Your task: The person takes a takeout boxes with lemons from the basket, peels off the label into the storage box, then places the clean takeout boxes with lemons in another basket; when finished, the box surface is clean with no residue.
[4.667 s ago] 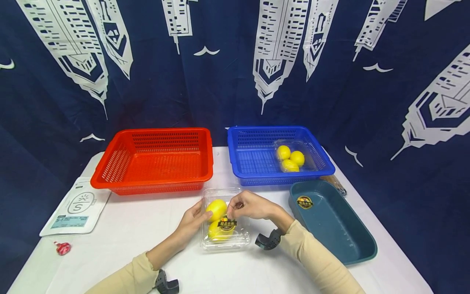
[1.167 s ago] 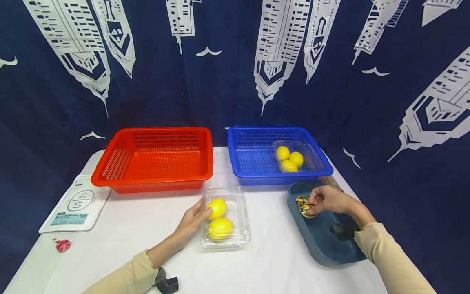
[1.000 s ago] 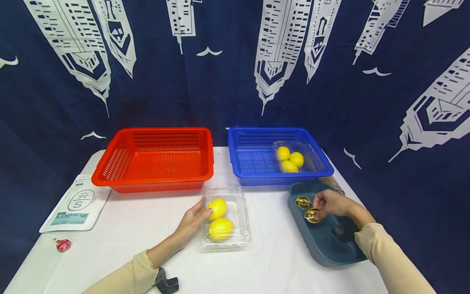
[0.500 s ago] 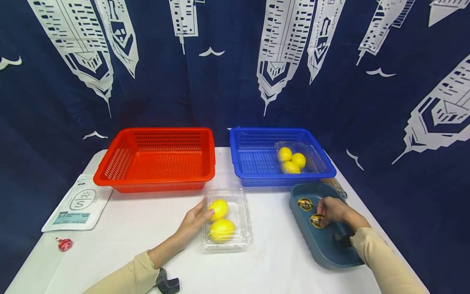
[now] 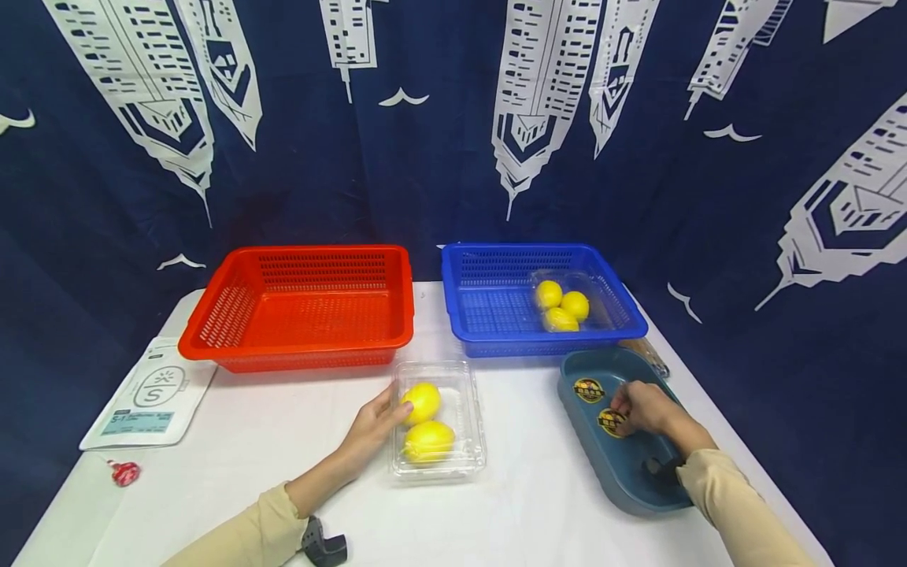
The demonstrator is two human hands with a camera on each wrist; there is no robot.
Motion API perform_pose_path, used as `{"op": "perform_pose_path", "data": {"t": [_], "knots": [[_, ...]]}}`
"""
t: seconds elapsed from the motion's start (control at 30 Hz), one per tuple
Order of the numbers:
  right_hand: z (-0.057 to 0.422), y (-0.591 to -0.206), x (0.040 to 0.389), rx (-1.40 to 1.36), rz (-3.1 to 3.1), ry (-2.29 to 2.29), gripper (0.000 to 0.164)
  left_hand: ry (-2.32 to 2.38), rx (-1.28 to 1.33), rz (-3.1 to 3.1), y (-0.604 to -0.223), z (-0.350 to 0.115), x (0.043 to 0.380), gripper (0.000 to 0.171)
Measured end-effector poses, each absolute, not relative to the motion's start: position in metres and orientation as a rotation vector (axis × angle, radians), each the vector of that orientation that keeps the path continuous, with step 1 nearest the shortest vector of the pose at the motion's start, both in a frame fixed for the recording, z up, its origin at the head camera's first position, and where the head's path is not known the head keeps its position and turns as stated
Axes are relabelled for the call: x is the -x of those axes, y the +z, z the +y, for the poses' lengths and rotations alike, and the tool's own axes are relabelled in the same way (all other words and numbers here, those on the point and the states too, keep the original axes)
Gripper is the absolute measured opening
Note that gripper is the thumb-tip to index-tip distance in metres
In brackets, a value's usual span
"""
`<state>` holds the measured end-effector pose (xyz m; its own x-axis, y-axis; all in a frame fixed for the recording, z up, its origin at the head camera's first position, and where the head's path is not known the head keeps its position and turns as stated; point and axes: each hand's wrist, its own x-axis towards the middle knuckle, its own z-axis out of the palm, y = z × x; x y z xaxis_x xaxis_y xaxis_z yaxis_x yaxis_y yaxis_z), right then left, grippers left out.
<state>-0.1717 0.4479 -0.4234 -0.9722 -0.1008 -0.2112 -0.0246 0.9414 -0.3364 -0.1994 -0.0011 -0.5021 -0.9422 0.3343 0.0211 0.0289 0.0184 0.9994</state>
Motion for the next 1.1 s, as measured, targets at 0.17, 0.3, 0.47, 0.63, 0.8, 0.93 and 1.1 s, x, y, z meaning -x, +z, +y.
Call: {"op": "perform_pose_path", "data": {"t": [0.17, 0.3, 0.47, 0.63, 0.8, 0.93, 1.1], "knots": [[0.447, -0.426, 0.170, 0.087, 2.886, -0.493, 0.034, 2.019, -0.371, 2.070, -0.501, -0.003, 0.199, 0.077], [0.449, -0.425, 0.170, 0.086, 2.889, -0.472, 0.035, 2.018, -0.353, 2.061, -0.502, -0.003, 0.199, 0.077], [0.450, -0.422, 0.171, 0.081, 2.885, -0.533, 0.042, 2.028, -0.379, 2.045, -0.503, -0.003, 0.199, 0.076], [0.451, -0.418, 0.172, 0.074, 2.879, -0.544, 0.046, 2.040, -0.380, 2.032, -0.503, -0.002, 0.200, 0.075], [0.448, -0.416, 0.173, 0.079, 2.905, -0.496, 0.045, 2.039, -0.382, 2.039, -0.501, -0.001, 0.200, 0.075], [0.447, -0.415, 0.173, 0.094, 2.942, -0.466, 0.043, 2.044, -0.396, 2.040, -0.501, -0.001, 0.200, 0.074], [0.441, -0.405, 0.175, 0.087, 2.983, -0.460, 0.047, 2.055, -0.401, 2.021, -0.502, -0.002, 0.201, 0.074]]}}
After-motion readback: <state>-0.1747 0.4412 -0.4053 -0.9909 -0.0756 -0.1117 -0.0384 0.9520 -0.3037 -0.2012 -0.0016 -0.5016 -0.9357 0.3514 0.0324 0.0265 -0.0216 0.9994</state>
